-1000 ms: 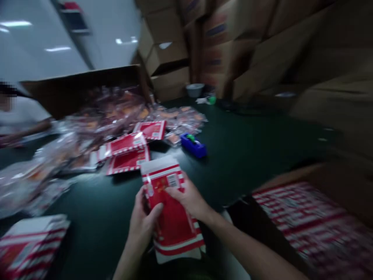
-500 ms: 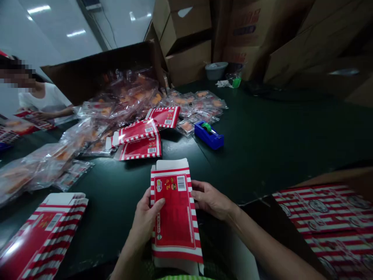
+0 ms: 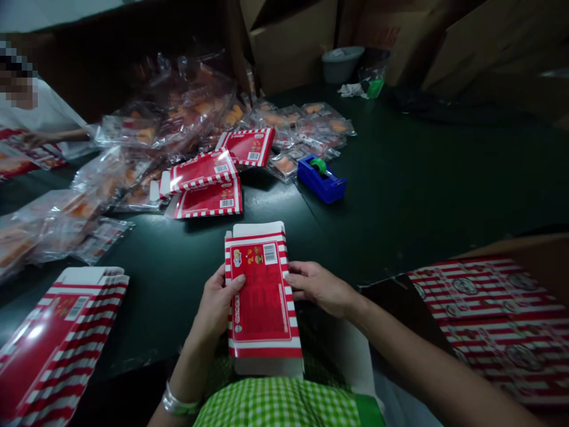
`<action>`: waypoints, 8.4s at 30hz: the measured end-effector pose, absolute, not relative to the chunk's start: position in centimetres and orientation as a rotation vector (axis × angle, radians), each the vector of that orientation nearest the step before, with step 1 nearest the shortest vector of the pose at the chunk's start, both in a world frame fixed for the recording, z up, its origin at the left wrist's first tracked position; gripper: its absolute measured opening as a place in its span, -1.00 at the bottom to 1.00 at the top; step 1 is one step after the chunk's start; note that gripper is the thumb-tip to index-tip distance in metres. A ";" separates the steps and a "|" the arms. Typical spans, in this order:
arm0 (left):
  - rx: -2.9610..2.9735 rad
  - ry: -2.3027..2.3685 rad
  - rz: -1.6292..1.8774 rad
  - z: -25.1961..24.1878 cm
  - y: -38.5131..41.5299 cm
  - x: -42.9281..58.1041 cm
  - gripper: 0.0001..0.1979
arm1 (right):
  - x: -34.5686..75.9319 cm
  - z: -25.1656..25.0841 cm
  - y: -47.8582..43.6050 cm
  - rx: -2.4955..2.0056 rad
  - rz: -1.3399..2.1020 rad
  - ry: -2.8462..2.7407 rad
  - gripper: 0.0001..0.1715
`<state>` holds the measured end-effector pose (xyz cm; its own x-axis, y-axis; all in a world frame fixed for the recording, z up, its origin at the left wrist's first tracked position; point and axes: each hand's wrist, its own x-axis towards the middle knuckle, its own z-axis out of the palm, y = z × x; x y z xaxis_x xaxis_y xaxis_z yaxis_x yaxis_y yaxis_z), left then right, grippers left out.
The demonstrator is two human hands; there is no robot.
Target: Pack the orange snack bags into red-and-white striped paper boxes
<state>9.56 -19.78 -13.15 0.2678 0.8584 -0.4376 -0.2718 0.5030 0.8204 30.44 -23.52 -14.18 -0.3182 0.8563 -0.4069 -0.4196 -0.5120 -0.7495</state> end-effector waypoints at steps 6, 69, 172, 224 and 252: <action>0.655 0.962 0.856 -13.0 -20.3 10.3 -0.50 | 31.2 -12.5 -25.1 -1.003 1.935 -0.686 -0.38; 1.286 0.990 0.874 -14.1 -16.9 10.5 -0.96 | 31.8 -14.4 -23.9 -1.470 0.529 -1.725 -0.84; 1.381 0.898 0.627 -12.6 -18.7 8.8 -0.87 | 34.8 -8.5 -23.9 -1.524 1.642 -1.363 -0.49; 0.987 1.004 0.715 -16.5 -19.7 10.8 -0.46 | 45.7 -8.0 -9.0 -1.823 1.005 -0.649 -0.66; 2.381 0.583 1.649 -1.5 -19.4 11.6 -0.80 | 32.0 -1.9 -24.5 -1.011 1.215 -0.901 -0.59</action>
<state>11.56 -19.43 -1.49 0.3055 0.4191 0.8550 0.2114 -0.9054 0.3682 32.05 -24.51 -1.86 0.1387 0.9902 0.0171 -0.3047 0.0591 -0.9506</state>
